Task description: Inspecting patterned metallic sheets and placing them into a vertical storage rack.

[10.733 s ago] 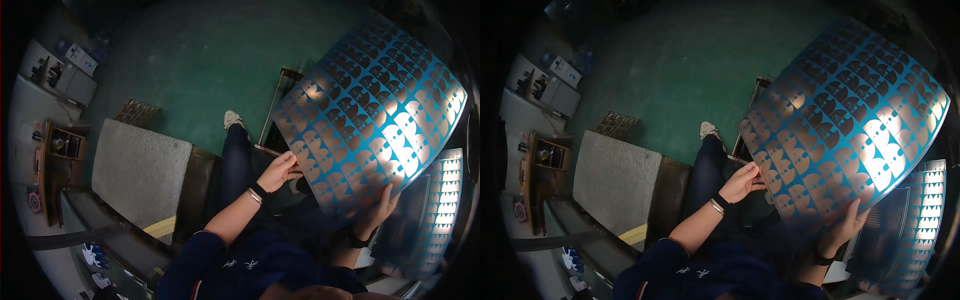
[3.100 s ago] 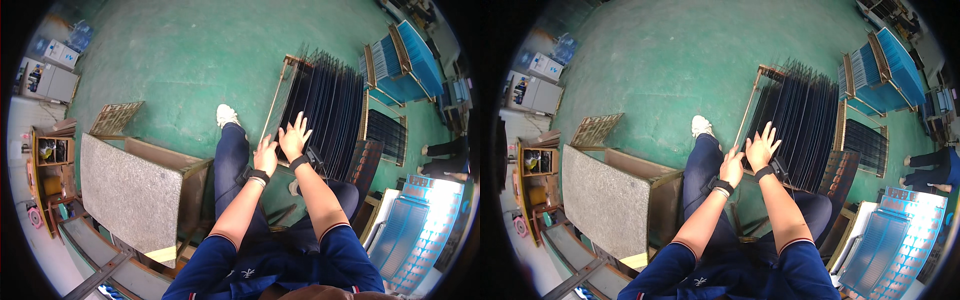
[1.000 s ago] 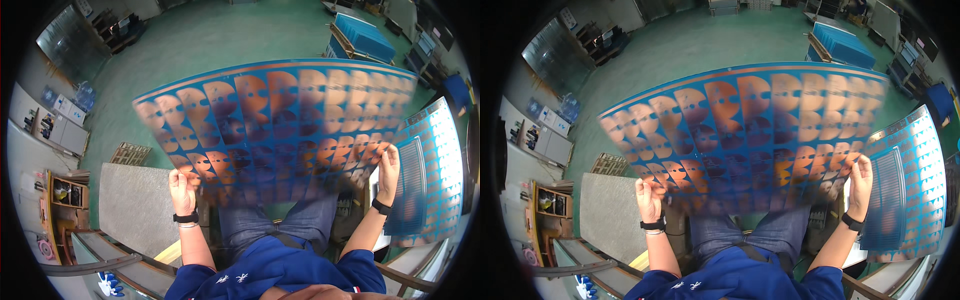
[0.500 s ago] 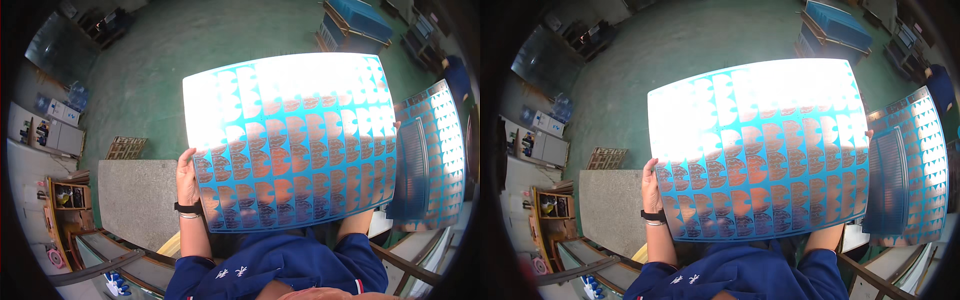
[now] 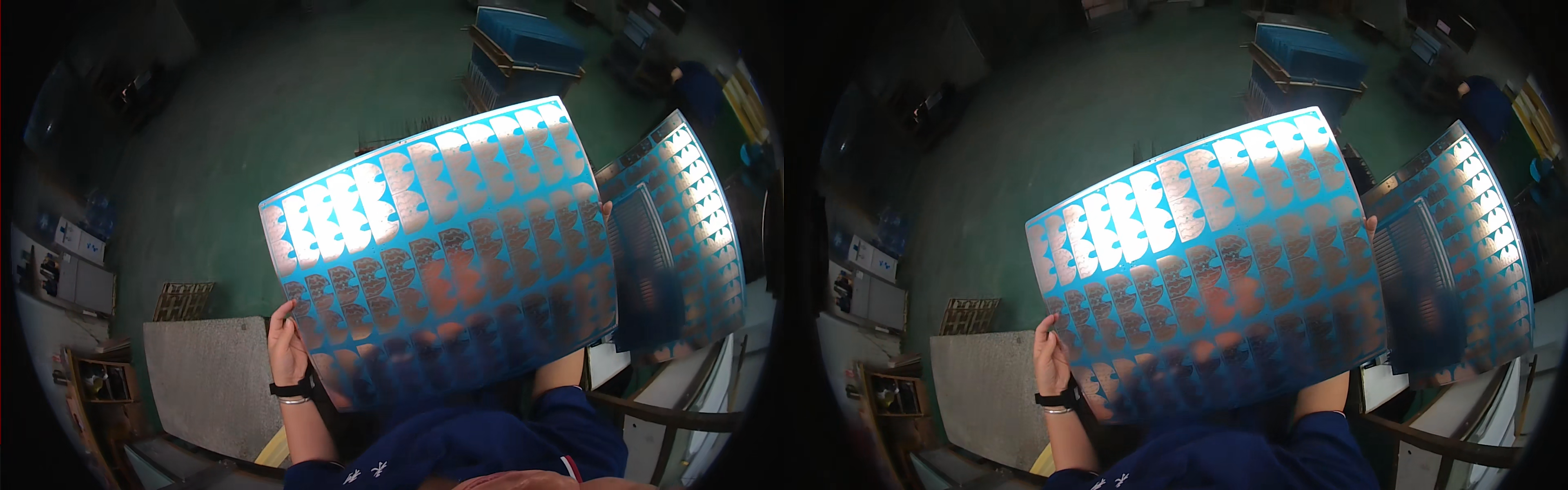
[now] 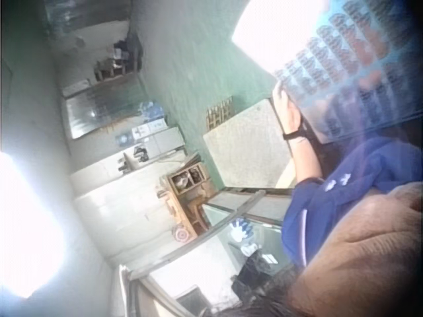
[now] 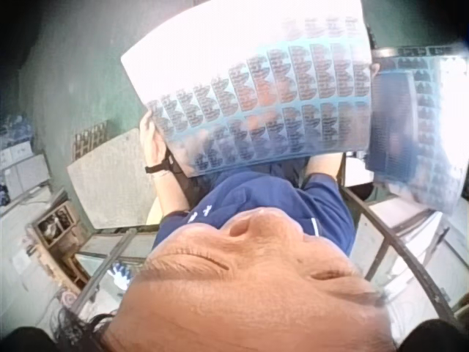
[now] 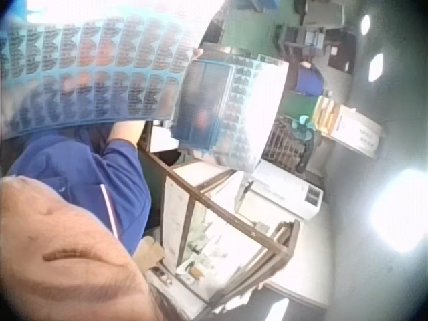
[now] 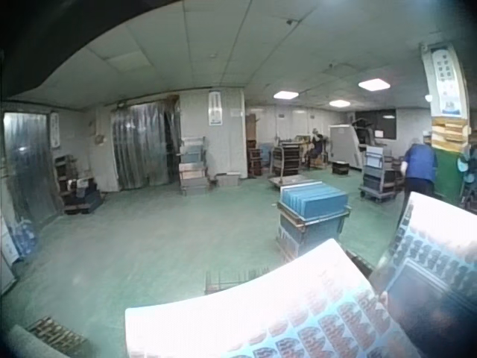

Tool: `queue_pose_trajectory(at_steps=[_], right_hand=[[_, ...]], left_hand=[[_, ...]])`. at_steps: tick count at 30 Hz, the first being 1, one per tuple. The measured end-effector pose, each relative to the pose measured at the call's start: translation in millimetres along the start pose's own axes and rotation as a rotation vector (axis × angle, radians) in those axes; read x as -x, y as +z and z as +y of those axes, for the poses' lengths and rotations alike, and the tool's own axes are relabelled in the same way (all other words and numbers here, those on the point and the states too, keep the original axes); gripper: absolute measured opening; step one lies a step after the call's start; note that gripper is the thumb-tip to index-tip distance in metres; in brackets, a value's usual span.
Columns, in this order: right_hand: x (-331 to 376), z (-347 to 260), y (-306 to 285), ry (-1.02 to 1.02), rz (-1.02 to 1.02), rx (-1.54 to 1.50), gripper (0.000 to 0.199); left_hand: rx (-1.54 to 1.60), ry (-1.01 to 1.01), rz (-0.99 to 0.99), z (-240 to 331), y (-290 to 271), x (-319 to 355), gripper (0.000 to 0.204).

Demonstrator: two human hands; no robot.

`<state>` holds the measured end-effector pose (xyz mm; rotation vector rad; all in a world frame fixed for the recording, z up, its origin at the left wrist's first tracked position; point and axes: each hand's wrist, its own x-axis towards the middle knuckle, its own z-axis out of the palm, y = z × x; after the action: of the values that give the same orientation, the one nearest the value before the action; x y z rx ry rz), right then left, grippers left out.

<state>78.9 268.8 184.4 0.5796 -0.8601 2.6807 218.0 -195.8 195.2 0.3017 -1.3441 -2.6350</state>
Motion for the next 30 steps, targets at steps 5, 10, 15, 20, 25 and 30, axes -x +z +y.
queue_pose_trajectory(at_steps=[5, 10, 15, 20, 25, 30], right_hand=[[2, 3, -1, 0.013, -0.014, -0.031, 0.041], [4, 7, 1, 0.055, -0.043, -0.052, 0.043], [6, 0, 18, 0.121, -0.09, -0.048, 0.044], [36, 31, 91, 0.337, 0.006, -0.136, 0.046], [65, 51, 145, 0.266, 0.298, 0.341, 0.049], [16, 24, 153, 0.092, 0.295, 0.88, 0.032]], left_hand=[[-0.034, -0.011, 0.09, -8, -6, -2, 0.033], [0.002, 0.003, 0.174, -9, 12, 3, 0.036], [0.064, -0.248, 0.232, -42, -3, -10, 0.026], [0.417, -0.127, 0.197, -82, 6, -26, 0.008], [0.626, -0.244, -0.009, -100, 86, -33, 0.021], [-0.117, -0.476, -0.302, -104, 77, -43, 0.031]])
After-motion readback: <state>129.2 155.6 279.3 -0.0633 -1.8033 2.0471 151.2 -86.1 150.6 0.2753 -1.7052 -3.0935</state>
